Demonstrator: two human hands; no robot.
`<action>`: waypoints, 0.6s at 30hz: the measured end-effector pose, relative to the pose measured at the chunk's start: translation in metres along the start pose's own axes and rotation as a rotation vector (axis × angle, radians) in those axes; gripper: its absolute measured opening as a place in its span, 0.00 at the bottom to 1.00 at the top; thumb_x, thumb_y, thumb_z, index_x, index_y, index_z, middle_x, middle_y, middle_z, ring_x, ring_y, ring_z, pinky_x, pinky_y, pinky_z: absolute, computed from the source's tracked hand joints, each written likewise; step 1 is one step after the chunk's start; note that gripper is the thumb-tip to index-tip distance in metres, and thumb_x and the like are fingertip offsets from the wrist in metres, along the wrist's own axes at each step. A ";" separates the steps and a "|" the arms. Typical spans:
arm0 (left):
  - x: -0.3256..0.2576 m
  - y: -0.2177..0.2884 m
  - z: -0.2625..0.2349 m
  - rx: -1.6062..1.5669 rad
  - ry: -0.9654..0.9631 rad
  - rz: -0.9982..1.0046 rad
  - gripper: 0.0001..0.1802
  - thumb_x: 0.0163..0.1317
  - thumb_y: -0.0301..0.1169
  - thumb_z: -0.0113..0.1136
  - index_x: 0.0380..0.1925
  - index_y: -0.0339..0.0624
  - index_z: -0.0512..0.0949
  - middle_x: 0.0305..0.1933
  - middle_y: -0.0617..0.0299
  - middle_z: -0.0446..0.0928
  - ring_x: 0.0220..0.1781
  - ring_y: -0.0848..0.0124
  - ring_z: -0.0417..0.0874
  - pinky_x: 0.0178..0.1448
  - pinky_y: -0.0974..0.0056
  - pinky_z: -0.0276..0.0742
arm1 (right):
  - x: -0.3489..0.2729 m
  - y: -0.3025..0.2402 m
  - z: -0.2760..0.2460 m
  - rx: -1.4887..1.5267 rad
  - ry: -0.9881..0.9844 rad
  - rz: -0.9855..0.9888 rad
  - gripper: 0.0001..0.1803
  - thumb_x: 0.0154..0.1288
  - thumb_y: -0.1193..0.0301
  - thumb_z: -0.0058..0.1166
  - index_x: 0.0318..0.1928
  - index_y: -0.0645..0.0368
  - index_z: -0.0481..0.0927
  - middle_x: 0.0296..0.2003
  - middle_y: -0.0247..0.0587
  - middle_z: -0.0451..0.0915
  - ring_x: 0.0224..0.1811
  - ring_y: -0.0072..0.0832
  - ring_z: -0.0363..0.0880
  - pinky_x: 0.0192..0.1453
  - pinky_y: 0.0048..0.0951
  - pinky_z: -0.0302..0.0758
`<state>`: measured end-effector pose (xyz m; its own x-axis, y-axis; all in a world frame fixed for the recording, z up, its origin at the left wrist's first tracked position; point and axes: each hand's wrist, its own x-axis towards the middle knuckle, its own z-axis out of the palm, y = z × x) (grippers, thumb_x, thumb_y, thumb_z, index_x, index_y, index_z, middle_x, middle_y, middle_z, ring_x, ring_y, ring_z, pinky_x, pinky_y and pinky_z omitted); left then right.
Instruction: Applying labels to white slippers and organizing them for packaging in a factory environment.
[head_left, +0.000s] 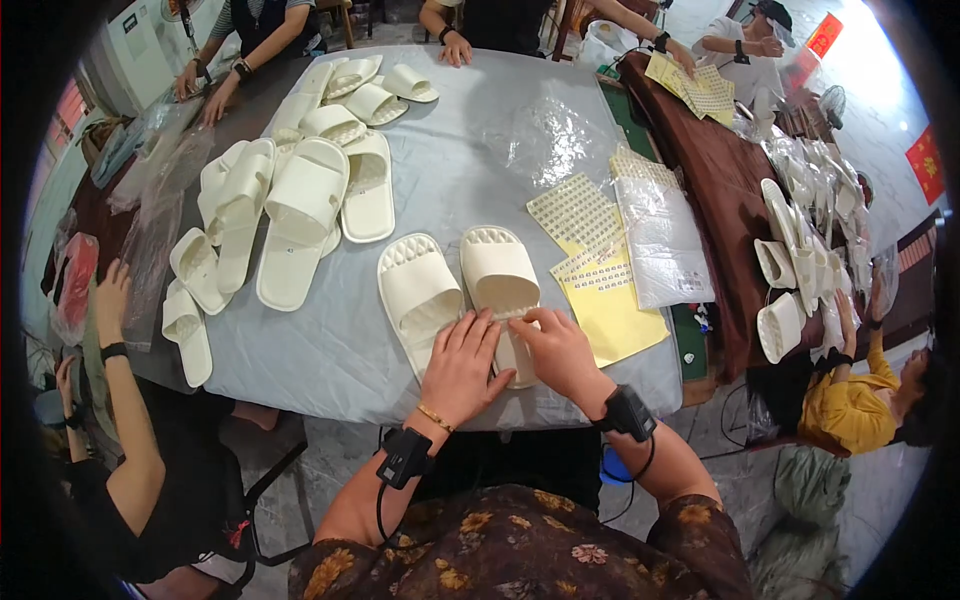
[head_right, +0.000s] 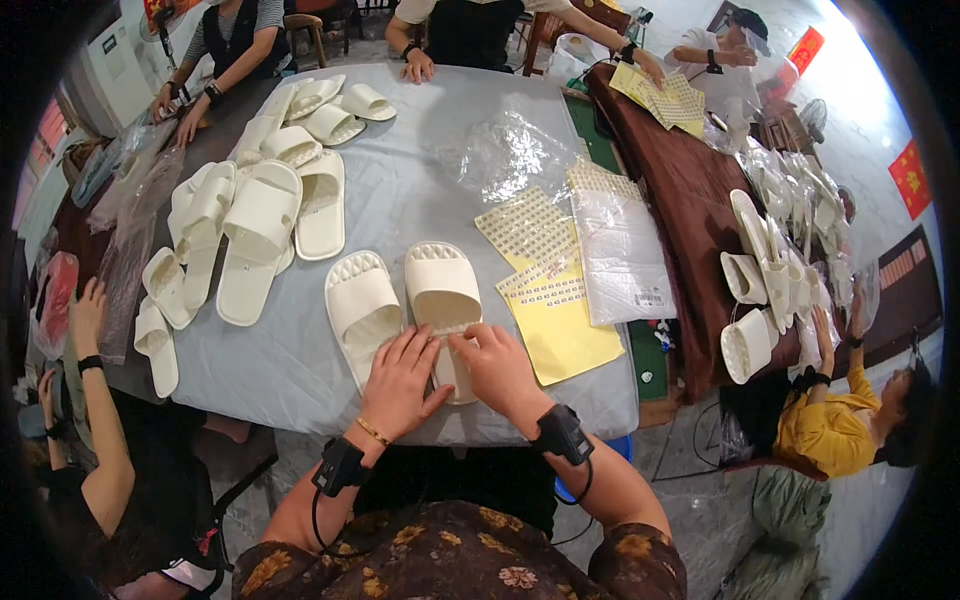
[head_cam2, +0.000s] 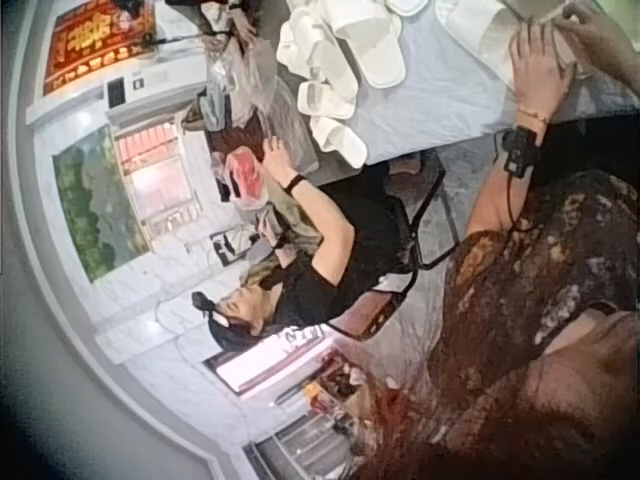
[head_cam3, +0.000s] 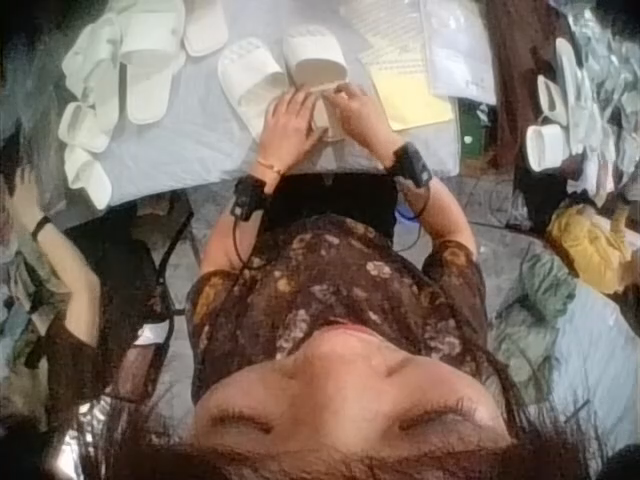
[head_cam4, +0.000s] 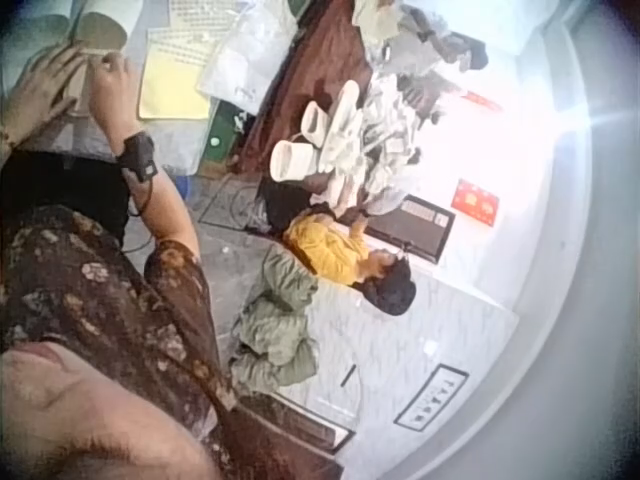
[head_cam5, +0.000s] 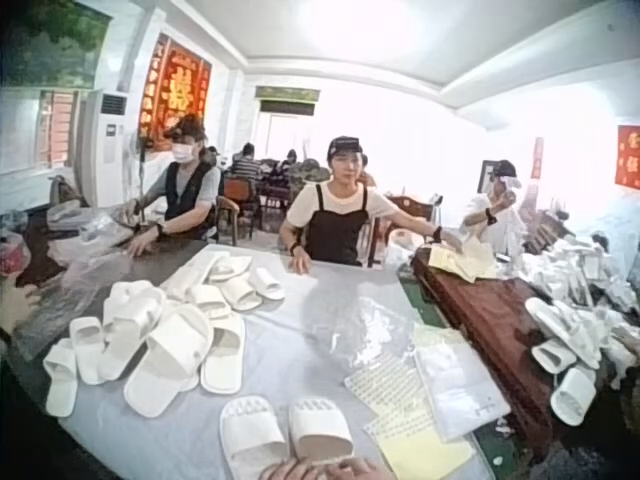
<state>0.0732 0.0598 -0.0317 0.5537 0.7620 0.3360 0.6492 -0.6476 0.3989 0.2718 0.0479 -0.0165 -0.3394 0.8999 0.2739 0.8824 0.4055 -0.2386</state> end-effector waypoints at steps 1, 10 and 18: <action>0.000 0.000 0.000 0.002 0.000 0.000 0.35 0.57 0.46 0.65 0.60 0.37 0.72 0.69 0.51 0.66 0.71 0.55 0.64 0.73 0.51 0.57 | 0.000 0.000 0.000 0.001 0.001 -0.001 0.24 0.52 0.78 0.55 0.54 0.55 0.79 0.46 0.41 0.76 0.47 0.39 0.77 0.48 0.36 0.76; -0.001 0.000 -0.001 0.039 -0.009 0.012 0.35 0.57 0.47 0.64 0.60 0.37 0.71 0.68 0.51 0.67 0.71 0.56 0.64 0.73 0.52 0.57 | -0.001 -0.012 -0.005 0.094 0.077 0.114 0.24 0.52 0.79 0.53 0.52 0.56 0.80 0.47 0.40 0.76 0.48 0.40 0.76 0.50 0.38 0.75; 0.006 -0.011 -0.003 -0.065 -0.039 0.038 0.32 0.60 0.44 0.63 0.61 0.38 0.72 0.68 0.47 0.67 0.70 0.51 0.65 0.72 0.49 0.58 | 0.003 0.003 -0.027 0.307 0.164 0.148 0.17 0.56 0.80 0.53 0.47 0.59 0.83 0.47 0.48 0.79 0.51 0.46 0.76 0.55 0.39 0.74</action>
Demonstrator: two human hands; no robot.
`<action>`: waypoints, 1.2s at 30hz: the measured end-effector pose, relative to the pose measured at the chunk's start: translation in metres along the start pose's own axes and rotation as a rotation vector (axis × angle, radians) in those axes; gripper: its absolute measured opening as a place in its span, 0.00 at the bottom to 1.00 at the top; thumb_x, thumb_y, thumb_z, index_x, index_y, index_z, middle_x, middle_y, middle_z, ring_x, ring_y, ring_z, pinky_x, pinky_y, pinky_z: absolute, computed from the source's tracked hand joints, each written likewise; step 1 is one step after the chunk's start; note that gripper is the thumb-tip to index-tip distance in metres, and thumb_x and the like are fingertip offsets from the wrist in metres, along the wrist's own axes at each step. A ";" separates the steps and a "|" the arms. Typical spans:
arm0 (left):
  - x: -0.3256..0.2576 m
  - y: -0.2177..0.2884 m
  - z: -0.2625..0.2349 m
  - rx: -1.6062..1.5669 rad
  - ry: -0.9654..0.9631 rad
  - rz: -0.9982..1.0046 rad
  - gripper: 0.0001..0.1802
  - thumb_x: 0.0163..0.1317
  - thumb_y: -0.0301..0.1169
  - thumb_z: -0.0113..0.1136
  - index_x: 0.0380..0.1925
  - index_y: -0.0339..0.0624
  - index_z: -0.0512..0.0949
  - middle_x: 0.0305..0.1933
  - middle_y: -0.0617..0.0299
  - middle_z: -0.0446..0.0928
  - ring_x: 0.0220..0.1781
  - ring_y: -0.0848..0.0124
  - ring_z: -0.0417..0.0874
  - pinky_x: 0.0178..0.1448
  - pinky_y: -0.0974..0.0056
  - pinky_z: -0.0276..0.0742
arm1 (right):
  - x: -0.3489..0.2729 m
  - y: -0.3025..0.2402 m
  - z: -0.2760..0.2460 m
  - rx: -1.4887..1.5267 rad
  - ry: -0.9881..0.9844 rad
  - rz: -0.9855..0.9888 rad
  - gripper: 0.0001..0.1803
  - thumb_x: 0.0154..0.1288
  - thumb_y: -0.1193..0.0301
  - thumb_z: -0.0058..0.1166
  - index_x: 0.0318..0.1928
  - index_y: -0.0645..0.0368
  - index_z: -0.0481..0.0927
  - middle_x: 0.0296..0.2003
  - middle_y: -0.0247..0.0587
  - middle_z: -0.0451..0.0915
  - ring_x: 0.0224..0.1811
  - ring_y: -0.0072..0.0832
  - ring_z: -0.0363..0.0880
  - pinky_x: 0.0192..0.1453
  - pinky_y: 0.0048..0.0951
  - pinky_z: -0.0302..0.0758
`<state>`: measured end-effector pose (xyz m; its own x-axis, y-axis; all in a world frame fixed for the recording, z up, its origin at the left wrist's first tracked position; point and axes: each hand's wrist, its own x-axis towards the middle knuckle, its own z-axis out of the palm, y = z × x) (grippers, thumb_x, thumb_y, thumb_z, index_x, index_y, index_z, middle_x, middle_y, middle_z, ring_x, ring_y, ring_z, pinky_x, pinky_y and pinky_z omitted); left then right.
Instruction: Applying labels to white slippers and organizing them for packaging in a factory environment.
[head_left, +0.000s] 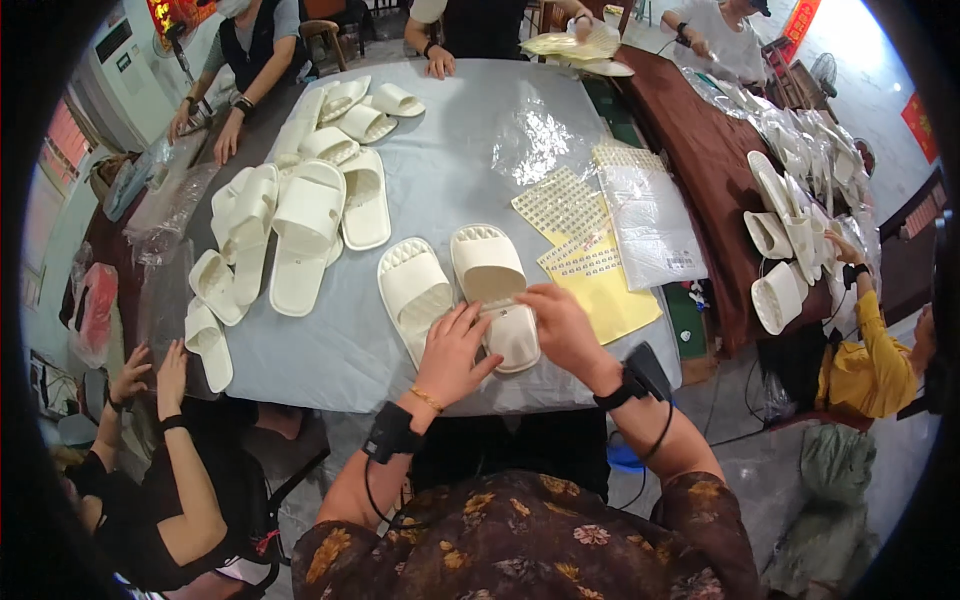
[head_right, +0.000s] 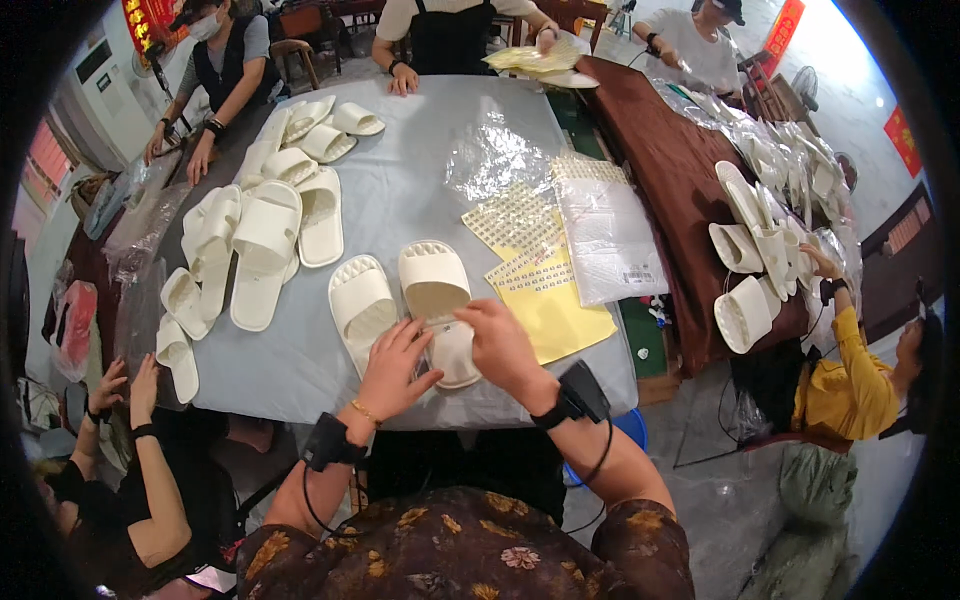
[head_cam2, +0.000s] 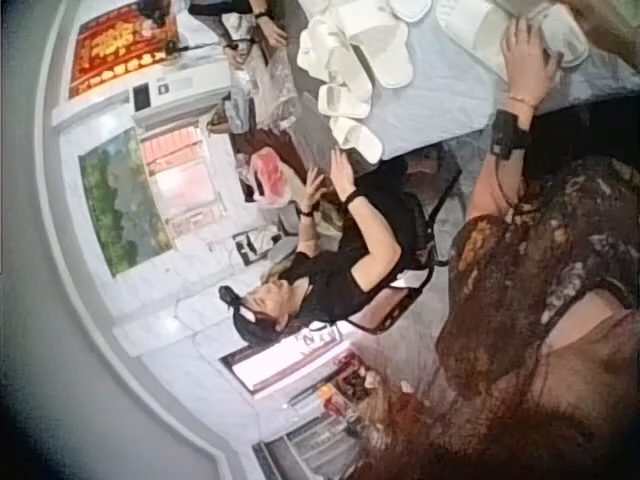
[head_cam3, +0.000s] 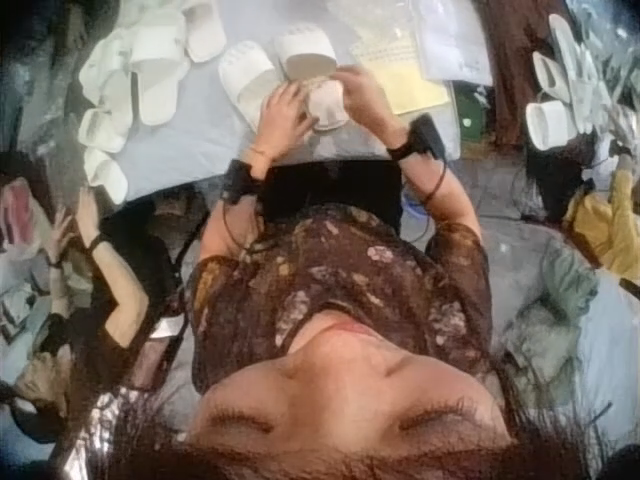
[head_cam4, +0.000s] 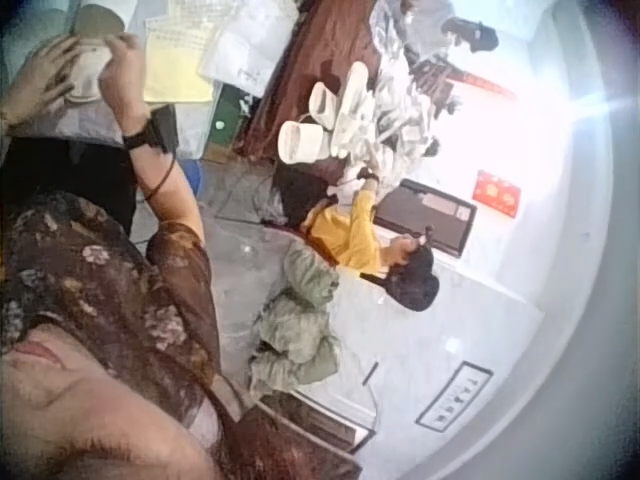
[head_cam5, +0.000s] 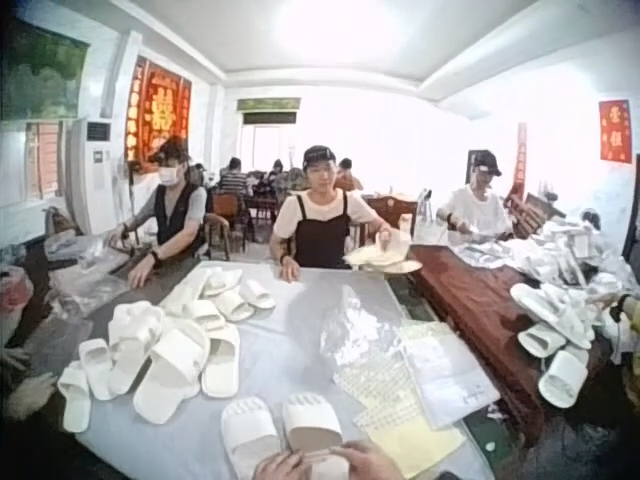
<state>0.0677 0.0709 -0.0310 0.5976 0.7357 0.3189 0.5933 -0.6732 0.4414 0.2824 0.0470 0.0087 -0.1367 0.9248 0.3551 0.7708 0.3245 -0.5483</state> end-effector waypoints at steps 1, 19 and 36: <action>0.000 -0.003 -0.003 -0.070 -0.002 0.002 0.30 0.61 0.43 0.63 0.60 0.39 0.73 0.67 0.46 0.68 0.69 0.49 0.67 0.71 0.49 0.60 | 0.004 -0.001 -0.009 0.111 0.125 0.041 0.17 0.57 0.82 0.52 0.46 0.60 0.84 0.46 0.49 0.80 0.50 0.47 0.77 0.54 0.39 0.75; 0.038 0.004 0.021 0.123 0.192 -0.427 0.41 0.58 0.53 0.62 0.59 0.27 0.70 0.62 0.34 0.66 0.70 0.42 0.62 0.70 0.45 0.59 | -0.082 0.039 0.014 0.154 0.272 0.064 0.10 0.58 0.84 0.51 0.39 0.65 0.82 0.36 0.46 0.78 0.29 0.33 0.75 0.34 0.29 0.72; 0.043 -0.034 -0.110 0.038 0.208 -0.321 0.38 0.60 0.54 0.62 0.48 0.21 0.74 0.55 0.29 0.71 0.66 0.34 0.65 0.70 0.46 0.62 | -0.084 0.036 0.012 0.174 0.273 0.121 0.11 0.55 0.83 0.53 0.39 0.61 0.83 0.37 0.48 0.79 0.39 0.44 0.79 0.43 0.37 0.75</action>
<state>0.0136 0.1335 0.0594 0.2583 0.9061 0.3350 0.7539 -0.4059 0.5165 0.3137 -0.0165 -0.0502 0.1387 0.8792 0.4558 0.6503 0.2662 -0.7115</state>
